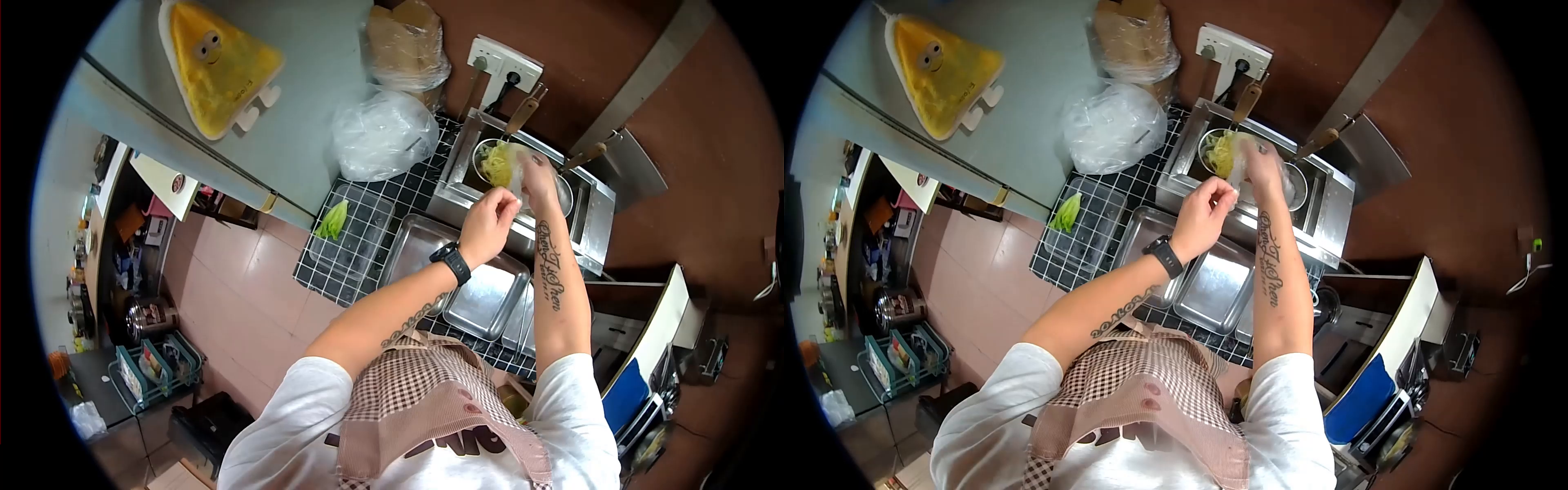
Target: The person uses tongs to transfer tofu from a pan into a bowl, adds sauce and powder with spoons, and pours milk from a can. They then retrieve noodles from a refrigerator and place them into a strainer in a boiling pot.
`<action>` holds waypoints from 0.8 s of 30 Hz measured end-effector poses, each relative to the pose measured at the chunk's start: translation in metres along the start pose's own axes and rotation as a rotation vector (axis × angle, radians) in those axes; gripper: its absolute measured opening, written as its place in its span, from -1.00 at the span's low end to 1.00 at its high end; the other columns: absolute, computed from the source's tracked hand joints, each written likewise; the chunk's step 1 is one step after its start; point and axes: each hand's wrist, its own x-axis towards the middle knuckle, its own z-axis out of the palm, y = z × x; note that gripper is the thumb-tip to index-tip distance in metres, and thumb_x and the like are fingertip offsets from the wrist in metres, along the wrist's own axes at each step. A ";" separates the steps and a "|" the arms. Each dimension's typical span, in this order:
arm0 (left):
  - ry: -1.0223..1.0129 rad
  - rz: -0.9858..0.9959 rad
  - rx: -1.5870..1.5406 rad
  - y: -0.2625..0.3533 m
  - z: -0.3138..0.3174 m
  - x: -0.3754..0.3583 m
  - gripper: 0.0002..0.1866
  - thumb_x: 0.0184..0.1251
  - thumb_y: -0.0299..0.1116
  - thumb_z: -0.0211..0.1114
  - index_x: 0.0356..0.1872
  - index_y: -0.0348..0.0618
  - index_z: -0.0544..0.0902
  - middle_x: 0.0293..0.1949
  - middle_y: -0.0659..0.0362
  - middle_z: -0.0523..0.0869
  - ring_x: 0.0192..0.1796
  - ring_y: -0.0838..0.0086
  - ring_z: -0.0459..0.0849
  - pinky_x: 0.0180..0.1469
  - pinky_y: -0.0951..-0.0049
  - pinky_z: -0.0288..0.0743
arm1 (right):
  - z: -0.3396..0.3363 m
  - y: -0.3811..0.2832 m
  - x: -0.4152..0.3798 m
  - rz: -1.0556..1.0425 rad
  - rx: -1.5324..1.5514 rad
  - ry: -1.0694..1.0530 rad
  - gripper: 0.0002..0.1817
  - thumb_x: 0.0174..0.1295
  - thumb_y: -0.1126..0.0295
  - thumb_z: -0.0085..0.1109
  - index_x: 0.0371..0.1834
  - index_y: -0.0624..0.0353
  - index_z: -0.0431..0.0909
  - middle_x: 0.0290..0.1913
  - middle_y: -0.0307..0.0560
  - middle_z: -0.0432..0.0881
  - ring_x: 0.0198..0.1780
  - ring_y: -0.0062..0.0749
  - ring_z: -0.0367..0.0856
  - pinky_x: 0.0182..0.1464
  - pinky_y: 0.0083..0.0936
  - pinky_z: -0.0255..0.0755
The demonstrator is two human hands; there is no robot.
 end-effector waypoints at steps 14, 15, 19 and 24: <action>-0.360 -0.927 -0.916 -0.046 -0.103 -0.065 -0.86 0.63 -0.32 0.09 -0.04 -0.11 0.58 0.07 0.19 0.64 0.09 0.52 0.63 0.19 0.40 0.54 | 0.031 0.065 -0.210 0.626 1.037 -0.422 -0.62 0.34 0.37 0.27 0.20 0.20 0.58 0.06 -0.01 0.70 -0.07 -0.32 0.74 -0.10 -0.40 0.70; -0.443 -0.949 -0.909 -0.049 -0.106 -0.075 -0.86 0.63 -0.34 0.08 -0.04 -0.12 0.58 -0.01 0.23 0.65 0.02 0.54 0.64 0.13 0.45 0.56 | 0.028 0.081 -0.216 0.618 0.959 -0.524 -0.65 0.34 0.38 0.26 0.17 0.21 0.60 0.04 -0.01 0.71 -0.11 -0.33 0.75 -0.14 -0.43 0.70; -0.413 -0.920 -0.681 -0.061 -0.127 -0.092 -0.88 0.61 -0.33 0.14 -0.11 -0.12 0.58 -0.23 0.35 0.58 -0.18 0.65 0.55 -0.06 0.58 0.50 | 0.017 0.107 -0.219 0.656 0.745 -0.831 -0.66 0.34 0.42 0.24 0.17 0.25 0.60 -0.06 0.01 0.73 -0.24 -0.38 0.76 -0.31 -0.56 0.70; -0.163 -0.909 -0.909 -0.044 -0.167 -0.088 -0.97 0.51 -0.43 0.26 -0.14 -0.10 0.58 -0.30 0.34 0.62 -0.29 0.70 0.56 -0.19 0.66 0.47 | 0.037 0.081 -0.215 0.703 0.728 -0.469 -0.49 0.36 0.60 0.05 0.41 0.21 0.45 0.04 0.13 0.67 -0.16 -0.41 0.78 -0.22 -0.58 0.75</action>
